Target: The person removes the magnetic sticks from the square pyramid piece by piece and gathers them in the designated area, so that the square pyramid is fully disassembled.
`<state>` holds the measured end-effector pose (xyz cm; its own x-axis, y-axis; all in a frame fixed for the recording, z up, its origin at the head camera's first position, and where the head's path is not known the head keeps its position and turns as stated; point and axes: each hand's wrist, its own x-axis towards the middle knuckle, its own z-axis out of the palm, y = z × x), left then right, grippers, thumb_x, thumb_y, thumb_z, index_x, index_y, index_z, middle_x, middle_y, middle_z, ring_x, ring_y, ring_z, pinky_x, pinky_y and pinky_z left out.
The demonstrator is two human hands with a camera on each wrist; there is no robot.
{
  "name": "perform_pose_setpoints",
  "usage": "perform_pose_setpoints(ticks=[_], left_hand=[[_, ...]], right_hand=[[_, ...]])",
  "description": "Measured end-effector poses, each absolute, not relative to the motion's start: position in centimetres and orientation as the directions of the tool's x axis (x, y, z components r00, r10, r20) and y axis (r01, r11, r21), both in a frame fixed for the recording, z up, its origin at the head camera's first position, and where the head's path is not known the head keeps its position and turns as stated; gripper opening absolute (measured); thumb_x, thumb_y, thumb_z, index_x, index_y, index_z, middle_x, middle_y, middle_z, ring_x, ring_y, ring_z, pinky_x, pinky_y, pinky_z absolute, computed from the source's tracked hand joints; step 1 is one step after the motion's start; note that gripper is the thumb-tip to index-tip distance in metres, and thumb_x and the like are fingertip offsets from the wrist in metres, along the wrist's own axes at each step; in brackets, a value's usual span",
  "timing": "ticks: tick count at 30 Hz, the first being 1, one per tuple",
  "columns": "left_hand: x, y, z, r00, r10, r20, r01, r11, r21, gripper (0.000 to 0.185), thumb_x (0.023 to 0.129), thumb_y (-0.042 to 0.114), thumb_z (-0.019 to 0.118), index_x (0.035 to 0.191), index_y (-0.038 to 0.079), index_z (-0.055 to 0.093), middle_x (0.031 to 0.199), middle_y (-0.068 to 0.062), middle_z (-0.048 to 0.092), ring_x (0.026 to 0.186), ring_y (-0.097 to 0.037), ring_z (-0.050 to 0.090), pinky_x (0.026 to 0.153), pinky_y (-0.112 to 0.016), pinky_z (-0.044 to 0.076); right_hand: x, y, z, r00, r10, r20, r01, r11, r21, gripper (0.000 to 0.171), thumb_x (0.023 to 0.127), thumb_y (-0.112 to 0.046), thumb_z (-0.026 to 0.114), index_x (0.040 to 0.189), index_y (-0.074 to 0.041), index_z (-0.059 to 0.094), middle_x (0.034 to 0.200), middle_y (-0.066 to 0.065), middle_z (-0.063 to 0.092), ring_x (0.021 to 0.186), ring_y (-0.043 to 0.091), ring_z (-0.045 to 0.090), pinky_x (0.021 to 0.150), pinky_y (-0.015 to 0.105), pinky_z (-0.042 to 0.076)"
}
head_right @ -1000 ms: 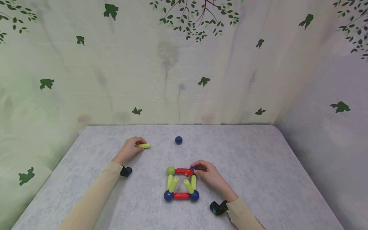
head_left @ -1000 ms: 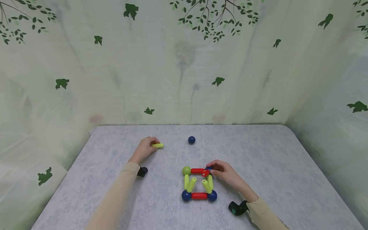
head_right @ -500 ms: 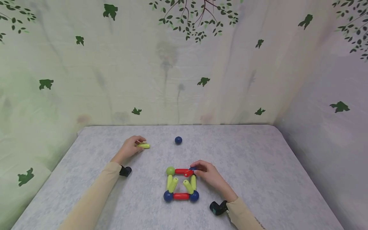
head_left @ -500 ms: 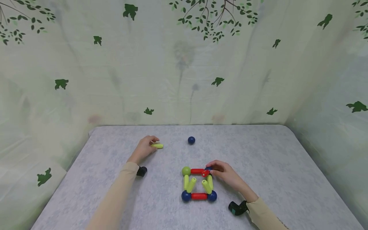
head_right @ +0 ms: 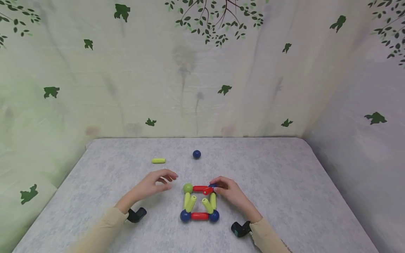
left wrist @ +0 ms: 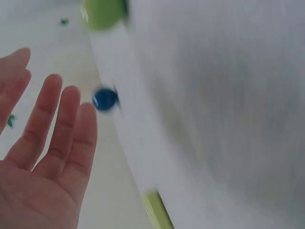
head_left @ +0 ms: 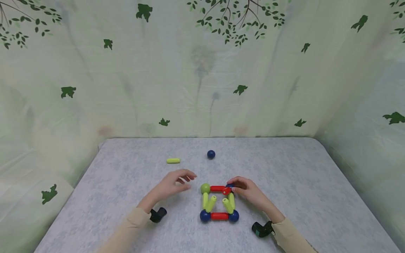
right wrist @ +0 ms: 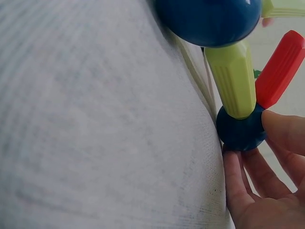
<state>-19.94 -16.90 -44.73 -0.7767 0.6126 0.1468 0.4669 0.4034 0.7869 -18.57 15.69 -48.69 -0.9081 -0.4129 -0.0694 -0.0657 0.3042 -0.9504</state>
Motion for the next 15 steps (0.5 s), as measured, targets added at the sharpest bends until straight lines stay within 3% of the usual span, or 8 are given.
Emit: perform_pose_setpoints(ticks=[6, 15], left_hand=[[-16.6, -13.2, -45.1, -0.723, 0.690, 0.042, 0.388, 0.355, 0.851, 0.035, 0.090, 0.009, 0.066, 0.125, 0.009, 0.057, 0.116, -0.003, 0.062, 0.099, -0.019, 0.059, 0.082, -0.030, 0.050], [-14.3, -10.3, -46.1, -0.772, 0.634, 0.044, 0.416, 0.452, 0.789, 0.034, 0.090, 0.012, 0.068, 0.121, 0.015, 0.053, 0.105, 0.009, 0.058, 0.088, -0.007, 0.054, 0.075, -0.026, 0.049]], right_hand=[[-18.6, 15.8, -48.6, -0.902, -0.427, -0.063, -0.074, 0.298, -0.952, 0.026, 0.097, -0.013, 0.057, 0.120, -0.001, 0.060, 0.118, 0.012, 0.060, 0.105, 0.024, 0.056, 0.087, 0.033, 0.046], [-17.7, 15.3, -46.4, -0.898, -0.434, -0.078, -0.058, 0.292, -0.955, 0.025, 0.096, -0.004, 0.054, 0.119, 0.006, 0.057, 0.116, 0.018, 0.059, 0.104, 0.028, 0.056, 0.087, 0.038, 0.046]])
